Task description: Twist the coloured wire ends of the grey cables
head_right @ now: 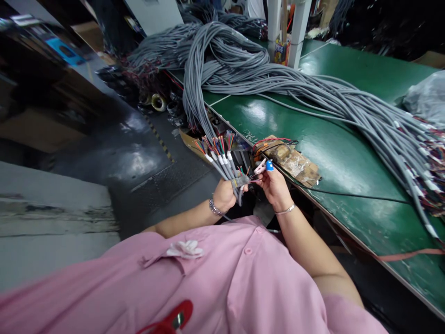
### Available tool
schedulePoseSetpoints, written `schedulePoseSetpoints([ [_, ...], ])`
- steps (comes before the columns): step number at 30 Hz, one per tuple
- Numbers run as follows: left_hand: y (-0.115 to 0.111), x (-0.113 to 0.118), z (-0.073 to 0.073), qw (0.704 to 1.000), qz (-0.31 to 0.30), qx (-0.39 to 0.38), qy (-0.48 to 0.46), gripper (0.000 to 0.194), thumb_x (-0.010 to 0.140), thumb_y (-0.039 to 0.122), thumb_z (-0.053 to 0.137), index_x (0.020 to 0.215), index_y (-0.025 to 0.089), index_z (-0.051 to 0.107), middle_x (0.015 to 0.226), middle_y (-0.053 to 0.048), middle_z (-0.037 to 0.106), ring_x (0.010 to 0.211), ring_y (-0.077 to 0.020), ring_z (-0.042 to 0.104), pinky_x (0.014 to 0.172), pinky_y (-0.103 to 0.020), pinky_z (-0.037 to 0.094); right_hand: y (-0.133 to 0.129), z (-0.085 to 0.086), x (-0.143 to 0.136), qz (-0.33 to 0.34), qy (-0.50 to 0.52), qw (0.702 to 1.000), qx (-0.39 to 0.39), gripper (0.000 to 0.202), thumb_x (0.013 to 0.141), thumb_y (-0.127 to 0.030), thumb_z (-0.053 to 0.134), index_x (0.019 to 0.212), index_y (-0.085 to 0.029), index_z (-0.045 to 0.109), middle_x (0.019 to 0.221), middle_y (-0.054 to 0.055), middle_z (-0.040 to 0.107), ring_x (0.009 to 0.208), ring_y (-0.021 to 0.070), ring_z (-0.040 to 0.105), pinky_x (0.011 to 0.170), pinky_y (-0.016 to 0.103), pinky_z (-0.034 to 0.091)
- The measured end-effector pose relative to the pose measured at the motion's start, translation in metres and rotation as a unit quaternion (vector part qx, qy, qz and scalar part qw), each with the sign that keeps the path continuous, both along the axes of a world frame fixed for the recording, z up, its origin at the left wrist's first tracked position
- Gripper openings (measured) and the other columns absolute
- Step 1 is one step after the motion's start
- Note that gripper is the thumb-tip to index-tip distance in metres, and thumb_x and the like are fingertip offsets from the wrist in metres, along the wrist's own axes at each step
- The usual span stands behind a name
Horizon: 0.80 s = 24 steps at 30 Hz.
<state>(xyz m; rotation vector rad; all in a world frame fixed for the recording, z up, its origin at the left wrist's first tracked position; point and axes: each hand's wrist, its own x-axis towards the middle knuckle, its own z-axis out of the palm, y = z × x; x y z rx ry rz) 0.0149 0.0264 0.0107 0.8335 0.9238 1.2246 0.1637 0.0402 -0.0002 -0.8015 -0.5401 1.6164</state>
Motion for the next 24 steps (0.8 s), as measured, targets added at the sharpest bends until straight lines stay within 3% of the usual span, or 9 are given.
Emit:
schedulePoseSetpoints([
  [7,0.002,0.0,-0.001,1.0,0.003,-0.015,0.0,0.015,0.061,0.024,0.071,0.058,0.014,0.06,0.049,0.0,0.058,0.046,-0.0097,0.053,0.048,-0.022,0.039,0.0,-0.002,0.001,-0.01,0.003,1.0,-0.008,0.041,0.073,-0.06,0.067,0.084,-0.021,0.064,0.073,-0.001,0.064,0.058,0.009,0.053,0.055,0.021,0.051],
  [17,0.003,0.006,0.0,0.999,-0.002,-0.041,0.021,0.02,0.058,0.026,0.073,0.057,0.014,0.057,0.047,0.0,0.056,0.044,-0.0096,0.051,0.047,-0.023,0.037,0.009,-0.005,-0.007,-0.069,0.013,0.998,0.001,0.032,0.074,-0.051,0.071,0.073,-0.021,0.06,0.064,-0.003,0.059,0.055,0.0085,0.051,0.053,0.022,0.045],
  [20,0.002,0.006,-0.002,0.999,-0.005,-0.037,0.022,0.021,0.059,0.026,0.074,0.057,0.014,0.057,0.047,0.001,0.056,0.045,-0.0096,0.051,0.048,-0.023,0.038,0.006,-0.004,-0.006,-0.04,0.018,0.999,-0.009,0.038,0.073,-0.058,0.068,0.08,-0.021,0.063,0.07,-0.002,0.063,0.059,0.01,0.055,0.055,0.022,0.048],
  [24,-0.003,0.002,-0.003,1.0,-0.007,-0.024,0.009,0.02,0.06,0.027,0.074,0.059,0.014,0.058,0.049,0.001,0.057,0.046,-0.0101,0.053,0.048,-0.023,0.038,-0.005,-0.005,0.005,0.063,-0.01,0.997,-0.033,0.054,0.069,-0.071,0.061,0.085,-0.02,0.066,0.08,0.003,0.068,0.062,0.012,0.059,0.057,0.025,0.053],
])
